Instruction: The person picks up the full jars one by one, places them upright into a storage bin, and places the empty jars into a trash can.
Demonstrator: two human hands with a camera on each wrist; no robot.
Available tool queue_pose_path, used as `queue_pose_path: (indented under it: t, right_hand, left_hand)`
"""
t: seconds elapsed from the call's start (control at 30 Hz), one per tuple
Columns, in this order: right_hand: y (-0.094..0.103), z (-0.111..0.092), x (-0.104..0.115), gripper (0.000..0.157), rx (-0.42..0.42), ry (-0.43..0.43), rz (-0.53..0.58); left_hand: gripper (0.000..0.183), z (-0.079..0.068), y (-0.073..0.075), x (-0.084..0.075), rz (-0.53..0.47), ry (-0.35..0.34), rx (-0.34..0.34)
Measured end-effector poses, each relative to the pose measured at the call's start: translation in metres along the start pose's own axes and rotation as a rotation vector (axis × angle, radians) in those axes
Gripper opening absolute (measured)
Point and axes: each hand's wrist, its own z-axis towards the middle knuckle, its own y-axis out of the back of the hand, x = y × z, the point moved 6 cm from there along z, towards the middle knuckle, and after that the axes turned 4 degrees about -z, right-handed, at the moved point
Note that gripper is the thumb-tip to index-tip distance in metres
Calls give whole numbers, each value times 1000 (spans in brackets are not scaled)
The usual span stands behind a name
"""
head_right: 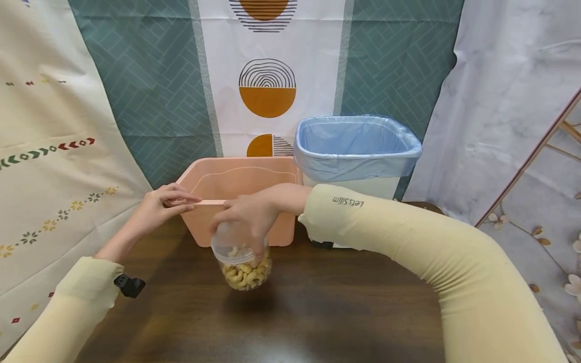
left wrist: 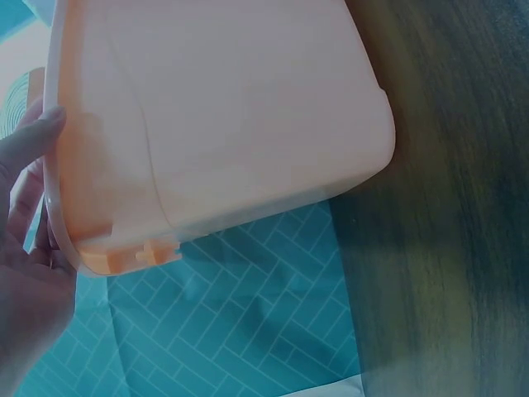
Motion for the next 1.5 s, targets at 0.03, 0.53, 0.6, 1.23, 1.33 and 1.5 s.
queue_pose_path:
  t: [0.03, 0.53, 0.6, 1.23, 1.33, 1.5]
  right_hand:
    - [3, -3, -1, 97, 6, -12, 8]
    - [69, -45, -11, 99, -34, -110, 23]
    - [75, -49, -15, 99, -39, -149, 22]
    - [112, -55, -65, 94, -19, -367, 46]
    - [114, -52, -72, 94, -10, -403, 37]
    - [115, -51, -81, 93, 6, -464, 25]
  left_hand:
    - [20, 0, 0, 0, 1, 2, 1]
    - [20, 0, 1, -3, -12, -17, -10]
    - [20, -1, 1, -3, -21, -18, -7]
    - [20, -3, 0, 0, -40, -5, -19]
    - [21, -3, 0, -1, -36, -13, -15]
    - [20, -1, 0, -1, -45, -19, -18]
